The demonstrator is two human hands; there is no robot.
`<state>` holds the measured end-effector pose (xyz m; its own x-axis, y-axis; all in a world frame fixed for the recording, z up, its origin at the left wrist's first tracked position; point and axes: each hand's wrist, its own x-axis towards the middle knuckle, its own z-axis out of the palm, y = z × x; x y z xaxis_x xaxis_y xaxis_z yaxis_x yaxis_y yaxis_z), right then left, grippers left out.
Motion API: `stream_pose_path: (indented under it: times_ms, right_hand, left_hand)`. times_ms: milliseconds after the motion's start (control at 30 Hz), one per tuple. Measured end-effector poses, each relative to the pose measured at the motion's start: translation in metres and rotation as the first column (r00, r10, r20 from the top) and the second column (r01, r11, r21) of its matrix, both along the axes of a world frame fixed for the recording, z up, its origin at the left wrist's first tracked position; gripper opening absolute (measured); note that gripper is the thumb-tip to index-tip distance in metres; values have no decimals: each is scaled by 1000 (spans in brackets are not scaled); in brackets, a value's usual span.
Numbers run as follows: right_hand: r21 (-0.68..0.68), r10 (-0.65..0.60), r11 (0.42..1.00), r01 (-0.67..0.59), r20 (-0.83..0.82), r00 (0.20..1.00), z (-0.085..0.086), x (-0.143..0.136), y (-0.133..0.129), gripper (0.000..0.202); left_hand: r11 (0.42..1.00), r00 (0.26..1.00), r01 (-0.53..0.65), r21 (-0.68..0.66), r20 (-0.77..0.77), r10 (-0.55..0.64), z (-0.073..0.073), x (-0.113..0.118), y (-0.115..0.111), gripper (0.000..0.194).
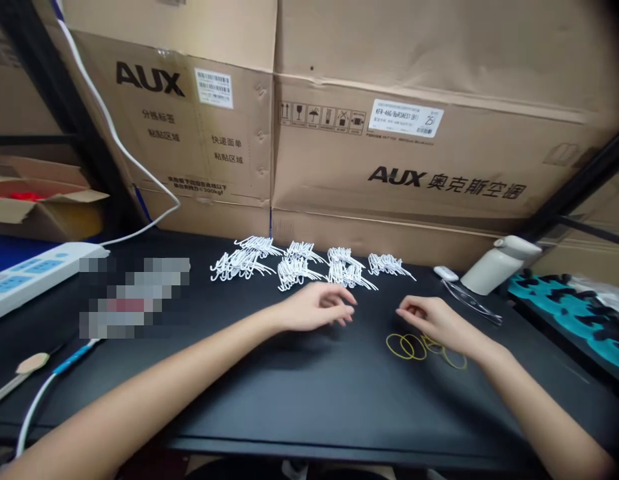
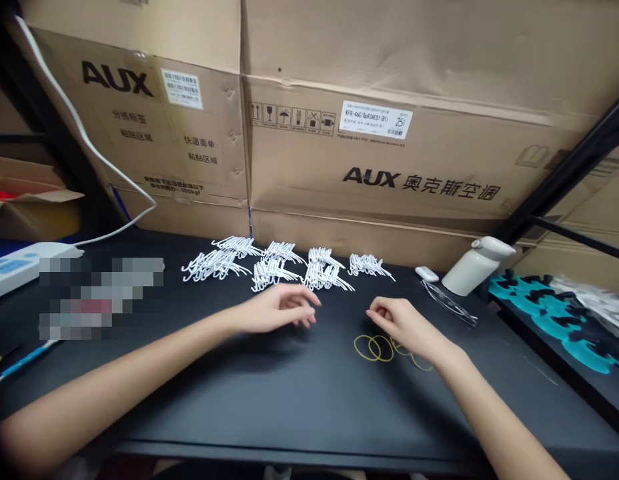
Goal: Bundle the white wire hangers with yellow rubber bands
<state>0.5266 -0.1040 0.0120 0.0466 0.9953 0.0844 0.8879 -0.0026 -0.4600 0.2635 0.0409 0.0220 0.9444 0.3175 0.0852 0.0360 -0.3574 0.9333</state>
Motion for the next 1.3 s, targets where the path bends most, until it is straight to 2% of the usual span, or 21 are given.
stream_pose_path:
  times_ms: [33,67,100,133,167,200,267,367,467,633,833,933,1067,1167,1300]
  right_hand:
    - [28,23,999,-23,-14,1000,4,-5,6,26]
    - [58,44,997,-42,-28,999,7,-12,13,25]
    - [95,64,994,-60,-37,997,10,-19,20,23]
    - [131,87,988,-81,-44,995,10,-26,27,22]
    - [165,110,981,-101,-45,993,9,-32,34,21]
    - [202,136,971,-125,-45,990,7,-38,40,20]
    - [269,181,949,-163,-47,982,-2,-46,47,19]
    - [328,213,928,-177,-77,974,-19,-52,46,18]
    - [335,195,932,-140,-136,971,-28,-56,36,17]
    - [401,192,912,-92,-219,957,-26,-62,25,13]
    - [397,215,910,-117,-212,953,-27,-63,23,11]
    - [399,184,913,-84,-219,958,-27,-62,24,11]
    - [391,158,918,-63,-215,964,-25,-62,25,14]
    - [387,154,920,-55,-229,961,-24,-62,26,14]
    - [316,159,946,-76,-246,956,-23,-70,25,13]
  left_hand:
    - [963,993,-117,242,59,106,4,-6,12,32]
    - [864,971,-236,444,137,195,7,-12,25,30]
    - [739,944,-330,587,203,260,7,-18,38,31]
    - [632,928,-369,681,227,296,5,-23,50,32]
    - [564,930,-353,747,214,299,1,-27,60,35]
    - [514,932,-339,788,207,297,-4,-29,69,41]
    - [486,940,-302,821,171,294,-17,-29,79,50]
    - [530,947,-279,801,138,290,-34,-26,82,48]
    - [543,947,-283,790,141,288,-40,-28,78,39]
    - [538,951,-254,804,105,292,-31,-36,64,33]
    - [561,966,-215,799,88,244,-12,-37,52,28]
    - [639,966,-236,732,103,239,-8,-34,48,29]
    - [765,950,-309,565,144,278,-9,-27,34,29]
    - [844,956,-295,448,131,264,-10,-20,19,30]
    - [893,973,-228,387,118,198,-8,-14,0,28]
